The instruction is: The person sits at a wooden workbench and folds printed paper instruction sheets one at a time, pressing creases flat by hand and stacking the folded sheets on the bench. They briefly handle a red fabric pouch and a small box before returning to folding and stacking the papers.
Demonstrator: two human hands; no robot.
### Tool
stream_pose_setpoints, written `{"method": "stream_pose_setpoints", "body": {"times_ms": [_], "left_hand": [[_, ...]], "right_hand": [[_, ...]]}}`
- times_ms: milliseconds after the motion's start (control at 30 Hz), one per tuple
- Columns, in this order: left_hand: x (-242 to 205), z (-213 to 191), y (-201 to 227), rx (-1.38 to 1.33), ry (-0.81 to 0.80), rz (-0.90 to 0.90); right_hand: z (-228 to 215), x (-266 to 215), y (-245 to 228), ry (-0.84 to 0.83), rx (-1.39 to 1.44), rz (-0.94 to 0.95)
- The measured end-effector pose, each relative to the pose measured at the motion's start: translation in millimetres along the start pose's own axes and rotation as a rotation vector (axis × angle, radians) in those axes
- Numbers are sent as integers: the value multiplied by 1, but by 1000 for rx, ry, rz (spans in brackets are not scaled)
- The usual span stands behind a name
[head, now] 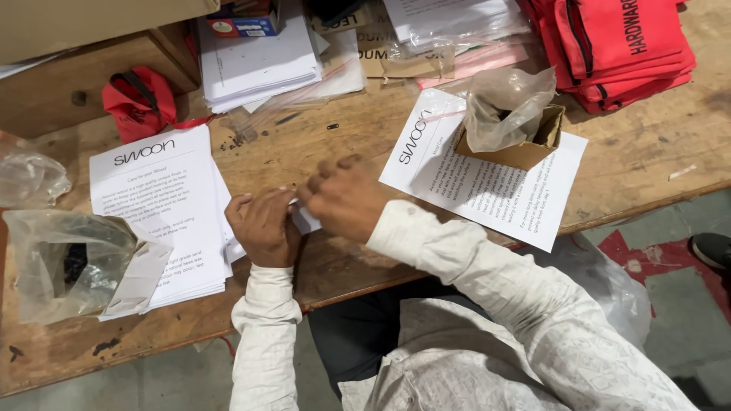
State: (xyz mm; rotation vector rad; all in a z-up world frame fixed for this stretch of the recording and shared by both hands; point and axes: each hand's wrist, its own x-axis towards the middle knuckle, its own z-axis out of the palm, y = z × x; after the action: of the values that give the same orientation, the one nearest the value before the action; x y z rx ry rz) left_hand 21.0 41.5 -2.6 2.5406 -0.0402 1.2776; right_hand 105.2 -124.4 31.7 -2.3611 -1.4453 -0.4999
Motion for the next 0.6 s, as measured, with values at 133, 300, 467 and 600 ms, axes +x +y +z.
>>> {"method": "stream_pose_setpoints", "body": {"times_ms": [133, 300, 467, 600], "left_hand": [[-9, 2, -7, 6, -19, -1], [-6, -2, -8, -12, -21, 9], [-14, 1, -15, -89, 17, -177], [-13, -1, -13, -153, 4, -77]], "right_hand": [[3, 4, -11, 37, 90, -4], [-10, -8, -5, -15, 73, 143], [-24, -13, 9, -10, 195, 227], [-13, -14, 5, 112, 443, 170]]}}
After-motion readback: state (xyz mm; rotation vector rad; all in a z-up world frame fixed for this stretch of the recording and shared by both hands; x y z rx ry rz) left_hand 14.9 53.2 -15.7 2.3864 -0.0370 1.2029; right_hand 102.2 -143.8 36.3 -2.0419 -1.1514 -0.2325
